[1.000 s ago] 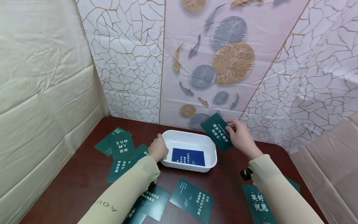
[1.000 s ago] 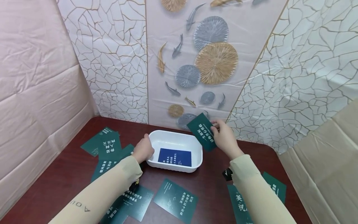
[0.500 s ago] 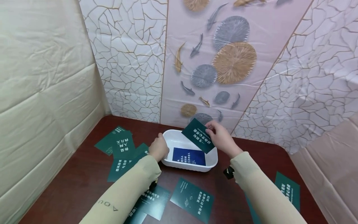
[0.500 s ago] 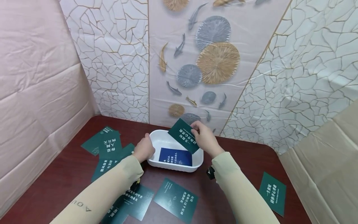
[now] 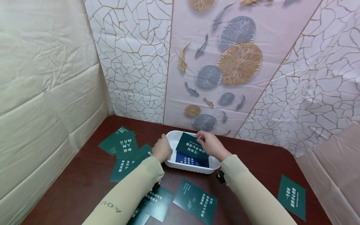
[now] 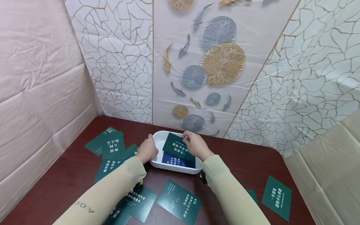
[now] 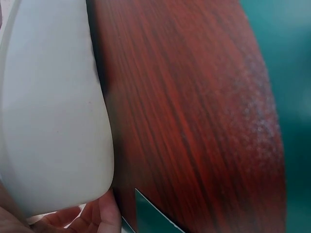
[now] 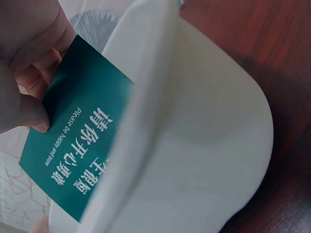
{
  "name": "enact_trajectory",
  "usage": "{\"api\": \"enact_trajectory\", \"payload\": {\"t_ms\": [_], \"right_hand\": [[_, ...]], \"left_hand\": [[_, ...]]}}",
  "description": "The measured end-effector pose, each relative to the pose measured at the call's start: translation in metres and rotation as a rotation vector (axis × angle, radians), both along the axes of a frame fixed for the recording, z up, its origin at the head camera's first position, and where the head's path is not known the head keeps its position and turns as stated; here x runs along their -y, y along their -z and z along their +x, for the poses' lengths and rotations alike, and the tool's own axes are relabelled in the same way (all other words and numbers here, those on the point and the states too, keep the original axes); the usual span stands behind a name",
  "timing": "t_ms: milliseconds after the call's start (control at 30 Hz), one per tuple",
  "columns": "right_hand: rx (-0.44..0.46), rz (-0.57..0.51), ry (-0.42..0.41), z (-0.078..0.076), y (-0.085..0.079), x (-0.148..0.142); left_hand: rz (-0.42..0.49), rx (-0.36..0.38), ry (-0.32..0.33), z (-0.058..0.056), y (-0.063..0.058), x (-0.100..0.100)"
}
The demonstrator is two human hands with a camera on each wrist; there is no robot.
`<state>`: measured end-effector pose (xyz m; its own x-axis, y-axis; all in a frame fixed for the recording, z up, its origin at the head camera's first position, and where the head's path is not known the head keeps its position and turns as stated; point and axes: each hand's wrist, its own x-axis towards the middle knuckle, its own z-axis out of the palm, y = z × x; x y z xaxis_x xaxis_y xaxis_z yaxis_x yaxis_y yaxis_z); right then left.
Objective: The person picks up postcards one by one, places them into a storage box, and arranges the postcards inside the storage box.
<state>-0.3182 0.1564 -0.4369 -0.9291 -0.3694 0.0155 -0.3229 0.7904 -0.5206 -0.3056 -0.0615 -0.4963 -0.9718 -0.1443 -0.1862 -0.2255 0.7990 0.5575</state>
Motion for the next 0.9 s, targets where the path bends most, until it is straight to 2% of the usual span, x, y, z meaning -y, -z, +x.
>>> {"api": "enact_trajectory", "payload": {"t_ms": [367, 700, 900], "right_hand": [[-0.012, 0.097, -0.016, -0.004, 0.014, 0.011], [-0.076, 0.298, -0.016, -0.001, 0.020, 0.018], [-0.046, 0.312, -0.002, 0.001, 0.023, 0.019]], "left_hand": [[0.011, -0.011, -0.006, 0.001, 0.001, -0.001], [0.022, -0.018, -0.003, 0.003, -0.001, -0.001], [0.030, -0.018, -0.003, 0.005, -0.002, -0.001]]}}
